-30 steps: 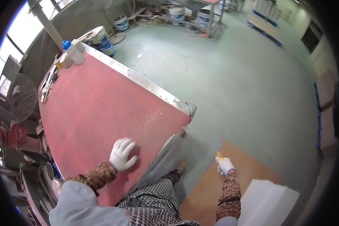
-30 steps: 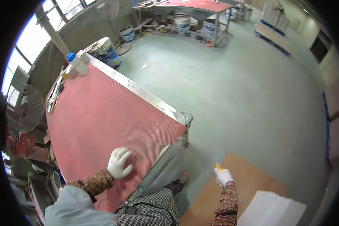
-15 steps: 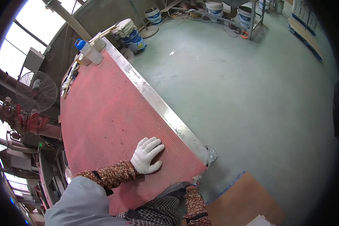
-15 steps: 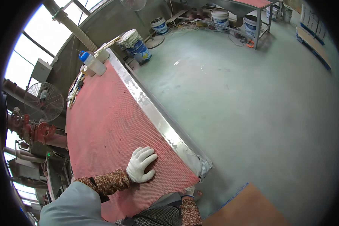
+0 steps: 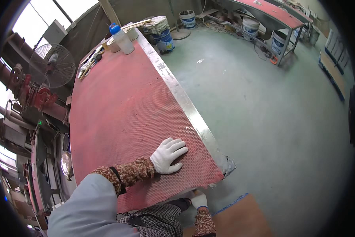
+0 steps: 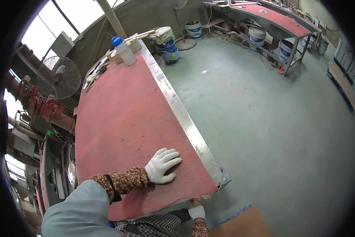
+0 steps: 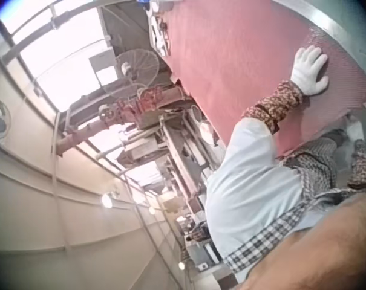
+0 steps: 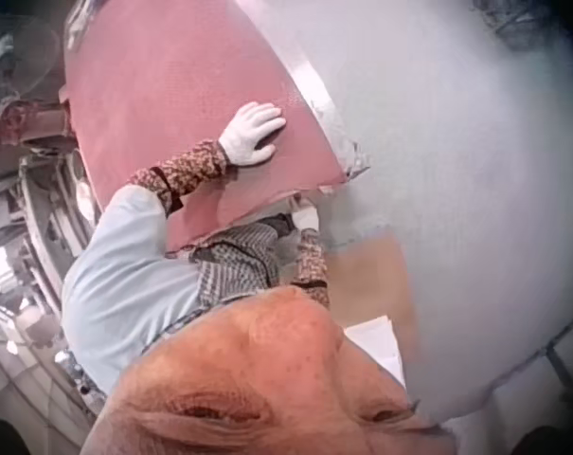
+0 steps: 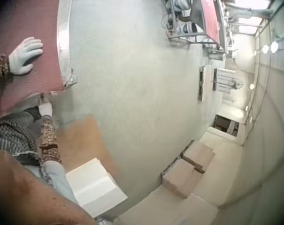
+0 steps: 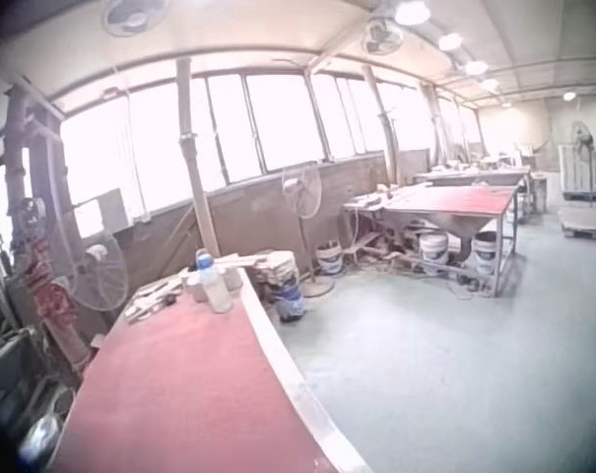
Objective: Moving and stacking white furniture panels from one pallet to another in a workshop.
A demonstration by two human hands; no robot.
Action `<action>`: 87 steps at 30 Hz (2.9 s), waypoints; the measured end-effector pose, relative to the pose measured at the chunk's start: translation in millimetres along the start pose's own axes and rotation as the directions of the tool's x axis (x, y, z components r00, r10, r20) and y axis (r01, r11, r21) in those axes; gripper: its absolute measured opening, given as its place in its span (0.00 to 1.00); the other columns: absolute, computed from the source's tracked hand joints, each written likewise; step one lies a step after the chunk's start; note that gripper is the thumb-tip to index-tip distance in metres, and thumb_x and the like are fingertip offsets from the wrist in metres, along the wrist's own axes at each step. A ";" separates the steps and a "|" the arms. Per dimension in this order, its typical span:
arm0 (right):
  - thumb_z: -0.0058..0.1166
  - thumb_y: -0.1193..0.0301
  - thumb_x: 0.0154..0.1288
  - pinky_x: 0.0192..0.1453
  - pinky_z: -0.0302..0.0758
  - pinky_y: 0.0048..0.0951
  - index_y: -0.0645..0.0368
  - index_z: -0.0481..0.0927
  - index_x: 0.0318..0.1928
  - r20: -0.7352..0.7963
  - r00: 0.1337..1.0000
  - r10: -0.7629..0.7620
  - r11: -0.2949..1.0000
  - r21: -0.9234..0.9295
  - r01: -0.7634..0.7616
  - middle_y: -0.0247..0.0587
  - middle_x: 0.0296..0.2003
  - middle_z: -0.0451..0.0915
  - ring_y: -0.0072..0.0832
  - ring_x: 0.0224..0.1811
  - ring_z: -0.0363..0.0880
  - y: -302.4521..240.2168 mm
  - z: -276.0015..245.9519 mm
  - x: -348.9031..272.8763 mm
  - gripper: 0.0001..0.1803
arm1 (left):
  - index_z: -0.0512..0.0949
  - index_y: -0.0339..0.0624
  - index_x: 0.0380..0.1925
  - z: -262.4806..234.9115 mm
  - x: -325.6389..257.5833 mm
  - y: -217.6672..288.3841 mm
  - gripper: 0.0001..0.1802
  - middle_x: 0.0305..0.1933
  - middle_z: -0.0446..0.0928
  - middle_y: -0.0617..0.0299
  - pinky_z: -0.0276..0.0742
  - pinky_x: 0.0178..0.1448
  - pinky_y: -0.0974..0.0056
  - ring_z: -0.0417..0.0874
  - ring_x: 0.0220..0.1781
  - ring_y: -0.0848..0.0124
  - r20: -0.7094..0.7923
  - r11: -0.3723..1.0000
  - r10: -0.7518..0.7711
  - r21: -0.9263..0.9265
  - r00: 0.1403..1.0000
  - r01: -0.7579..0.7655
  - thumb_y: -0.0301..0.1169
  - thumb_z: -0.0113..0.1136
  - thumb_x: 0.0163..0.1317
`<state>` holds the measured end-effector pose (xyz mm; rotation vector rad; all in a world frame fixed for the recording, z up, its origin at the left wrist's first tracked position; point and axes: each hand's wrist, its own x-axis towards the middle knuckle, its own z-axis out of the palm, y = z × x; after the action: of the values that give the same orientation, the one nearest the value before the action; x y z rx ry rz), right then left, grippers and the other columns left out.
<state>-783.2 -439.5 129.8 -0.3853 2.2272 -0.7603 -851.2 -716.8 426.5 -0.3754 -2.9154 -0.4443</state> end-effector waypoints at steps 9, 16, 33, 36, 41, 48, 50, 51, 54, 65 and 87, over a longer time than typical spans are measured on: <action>0.58 0.54 0.67 0.39 0.78 0.39 0.65 0.83 0.39 -0.030 0.977 0.209 0.954 0.226 -0.197 0.51 0.26 0.83 0.41 0.31 0.85 -18.3 -52.4 -212.9 0.22 | 0.72 0.35 0.60 24.1 -35.7 37.6 0.31 0.65 0.70 0.44 0.63 0.71 0.44 0.68 0.70 0.48 -0.104 1.000 0.020 -0.004 0.994 -0.020 0.40 0.62 0.58; 0.59 0.54 0.67 0.39 0.78 0.39 0.65 0.82 0.44 -0.180 0.984 -0.007 0.975 0.218 0.047 0.52 0.28 0.83 0.43 0.33 0.86 -117.6 -51.3 -377.7 0.23 | 0.71 0.36 0.58 8.3 -198.8 109.2 0.30 0.63 0.69 0.47 0.61 0.72 0.45 0.67 0.68 0.49 -0.086 0.994 -0.090 -0.068 0.992 0.084 0.39 0.63 0.57; 0.59 0.51 0.67 0.52 0.77 0.40 0.61 0.84 0.48 0.241 0.955 -0.172 0.948 -0.222 0.227 0.61 0.41 0.84 0.51 0.49 0.84 -212.9 38.6 -455.7 0.24 | 0.70 0.39 0.63 -45.5 -474.9 76.2 0.33 0.69 0.67 0.47 0.56 0.77 0.47 0.64 0.73 0.49 -0.112 0.834 -0.548 0.003 0.829 0.552 0.43 0.62 0.60; 0.59 0.52 0.67 0.44 0.78 0.40 0.63 0.82 0.40 -0.139 0.990 0.027 0.997 -0.065 -0.036 0.58 0.30 0.83 0.48 0.36 0.84 -211.3 41.5 -431.4 0.23 | 0.72 0.36 0.59 -66.5 -518.3 60.0 0.31 0.66 0.69 0.46 0.60 0.74 0.48 0.66 0.70 0.49 -0.261 0.839 -0.533 -0.040 0.805 0.543 0.42 0.63 0.58; 0.58 0.57 0.68 0.35 0.75 0.36 0.65 0.79 0.34 0.067 0.983 -0.172 0.974 -0.139 0.180 0.46 0.23 0.79 0.35 0.27 0.80 -266.5 119.7 -478.4 0.19 | 0.74 0.37 0.56 -75.0 -553.2 32.2 0.28 0.60 0.73 0.49 0.63 0.69 0.46 0.71 0.66 0.52 -0.275 0.897 -0.429 -0.019 0.860 0.442 0.39 0.62 0.57; 0.56 0.64 0.69 0.20 0.67 0.31 0.62 0.75 0.27 0.068 0.984 -0.164 0.986 0.001 0.164 0.29 0.15 0.72 0.20 0.15 0.70 -345.3 194.8 -513.5 0.16 | 0.75 0.39 0.56 -93.8 -598.6 1.5 0.32 0.64 0.71 0.50 0.62 0.72 0.46 0.68 0.69 0.53 -0.170 0.901 -0.433 -0.101 0.885 0.422 0.39 0.67 0.51; 0.56 0.63 0.68 0.23 0.68 0.30 0.65 0.77 0.30 0.106 0.978 -0.178 0.960 -0.197 0.196 0.32 0.16 0.74 0.19 0.18 0.71 -359.7 187.1 -511.1 0.16 | 0.75 0.38 0.58 -88.1 -612.8 -6.4 0.33 0.65 0.71 0.50 0.60 0.73 0.46 0.68 0.71 0.53 -0.237 0.905 -0.426 -0.114 0.873 0.410 0.39 0.67 0.51; 0.56 0.63 0.68 0.28 0.70 0.30 0.66 0.79 0.32 0.015 1.000 0.004 0.985 -0.174 -0.002 0.34 0.19 0.76 0.21 0.22 0.73 -347.2 177.4 -495.8 0.16 | 0.75 0.38 0.58 -89.9 -625.9 -10.8 0.32 0.65 0.71 0.50 0.61 0.73 0.45 0.68 0.71 0.53 -0.272 0.895 -0.445 -0.107 0.853 0.433 0.39 0.67 0.52; 0.57 0.62 0.68 0.28 0.69 0.30 0.67 0.78 0.31 0.066 0.997 0.029 0.981 -0.193 -0.015 0.35 0.19 0.76 0.20 0.22 0.73 -368.9 184.5 -516.4 0.17 | 0.75 0.38 0.57 -88.8 -624.3 -20.4 0.30 0.65 0.71 0.49 0.60 0.74 0.43 0.68 0.71 0.53 -0.303 0.915 -0.402 -0.111 0.864 0.387 0.39 0.65 0.55; 0.58 0.63 0.68 0.31 0.73 0.30 0.66 0.81 0.37 0.159 0.987 0.028 0.991 -0.131 -0.007 0.35 0.20 0.78 0.22 0.23 0.77 -421.8 200.8 -465.0 0.15 | 0.76 0.44 0.51 -122.3 -639.1 -57.9 0.24 0.58 0.74 0.56 0.64 0.67 0.47 0.71 0.66 0.59 -0.265 0.951 -0.307 -0.044 0.914 0.307 0.36 0.67 0.52; 0.55 0.47 0.67 0.50 0.78 0.46 0.64 0.82 0.43 -0.295 0.935 0.195 0.967 -0.102 -0.234 0.61 0.36 0.84 0.55 0.45 0.84 -646.4 323.2 -375.1 0.28 | 0.73 0.42 0.56 -206.1 -630.3 -349.7 0.29 0.62 0.72 0.52 0.65 0.64 0.48 0.69 0.68 0.56 -0.156 0.992 -0.123 -0.017 0.980 0.122 0.38 0.64 0.54</action>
<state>-264.5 -893.8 562.8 -0.0960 2.5478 -0.5760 -318.3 -1243.4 398.8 -0.1547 -2.7936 -0.4790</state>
